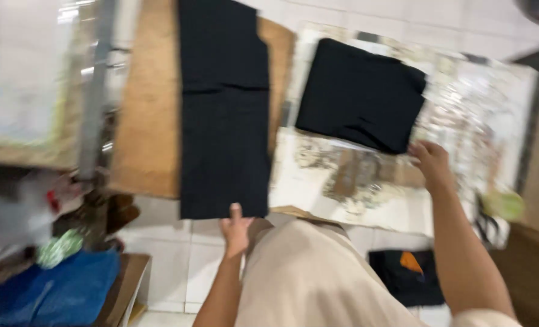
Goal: Mark patterns on fabric, cut fabric with scissors, and prepare cardboard sheets with tape.
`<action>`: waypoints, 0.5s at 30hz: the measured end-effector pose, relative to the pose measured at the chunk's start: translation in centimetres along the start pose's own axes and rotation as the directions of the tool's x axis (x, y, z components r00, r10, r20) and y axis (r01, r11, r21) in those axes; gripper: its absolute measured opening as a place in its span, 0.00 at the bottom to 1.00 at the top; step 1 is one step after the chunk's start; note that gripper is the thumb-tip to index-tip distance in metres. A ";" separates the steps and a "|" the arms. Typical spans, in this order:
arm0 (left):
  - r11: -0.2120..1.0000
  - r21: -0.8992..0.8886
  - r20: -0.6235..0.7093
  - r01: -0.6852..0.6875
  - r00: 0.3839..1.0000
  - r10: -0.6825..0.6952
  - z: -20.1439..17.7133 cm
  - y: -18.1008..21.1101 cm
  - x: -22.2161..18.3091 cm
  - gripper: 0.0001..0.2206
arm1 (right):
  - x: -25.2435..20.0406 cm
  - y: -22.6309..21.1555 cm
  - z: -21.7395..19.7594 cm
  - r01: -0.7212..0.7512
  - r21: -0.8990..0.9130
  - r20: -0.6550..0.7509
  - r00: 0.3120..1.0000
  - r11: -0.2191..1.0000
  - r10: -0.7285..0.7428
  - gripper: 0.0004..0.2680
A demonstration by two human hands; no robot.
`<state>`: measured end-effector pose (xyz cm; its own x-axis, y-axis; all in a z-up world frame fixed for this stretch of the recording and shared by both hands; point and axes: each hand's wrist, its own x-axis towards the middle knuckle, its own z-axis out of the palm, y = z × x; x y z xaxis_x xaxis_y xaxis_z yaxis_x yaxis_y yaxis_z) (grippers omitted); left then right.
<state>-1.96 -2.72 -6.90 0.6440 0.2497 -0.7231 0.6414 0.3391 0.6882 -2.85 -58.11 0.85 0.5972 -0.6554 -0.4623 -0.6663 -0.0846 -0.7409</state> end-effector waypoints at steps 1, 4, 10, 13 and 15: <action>0.998 -0.044 -0.082 0.045 0.995 -0.048 -0.4 -1.2 0.6 0.22 | 1.3 1.7 -1.4 0.002 0.055 -0.065 0.998 0.998 0.001 0.09; 0.993 -0.100 -0.054 0.060 0.996 -0.065 2.2 0.8 -0.7 0.26 | 2.9 -0.6 -0.9 -0.007 0.036 -0.080 0.997 0.999 0.010 0.11; 0.997 0.068 -0.138 -0.040 0.989 0.049 0.3 -3.3 1.0 0.11 | 14.0 -0.6 0.2 0.608 -0.426 0.139 0.776 0.670 -0.616 0.15; 0.986 0.159 -0.189 0.038 0.982 -0.007 0.1 -0.9 0.2 0.12 | 17.2 -3.9 0.9 0.514 -0.519 0.207 0.851 0.682 -0.483 0.20; 0.969 0.223 -0.213 0.104 0.976 -0.056 0.5 0.2 -0.8 0.15 | 16.0 -7.8 0.8 0.368 -0.604 0.238 0.930 0.707 -0.281 0.23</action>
<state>-2.15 -3.33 -6.13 0.5040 0.4177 -0.7560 0.7813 0.1527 0.6052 12.32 -67.34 -1.16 0.8486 -0.4070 -0.3380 -0.5209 -0.7541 -0.4000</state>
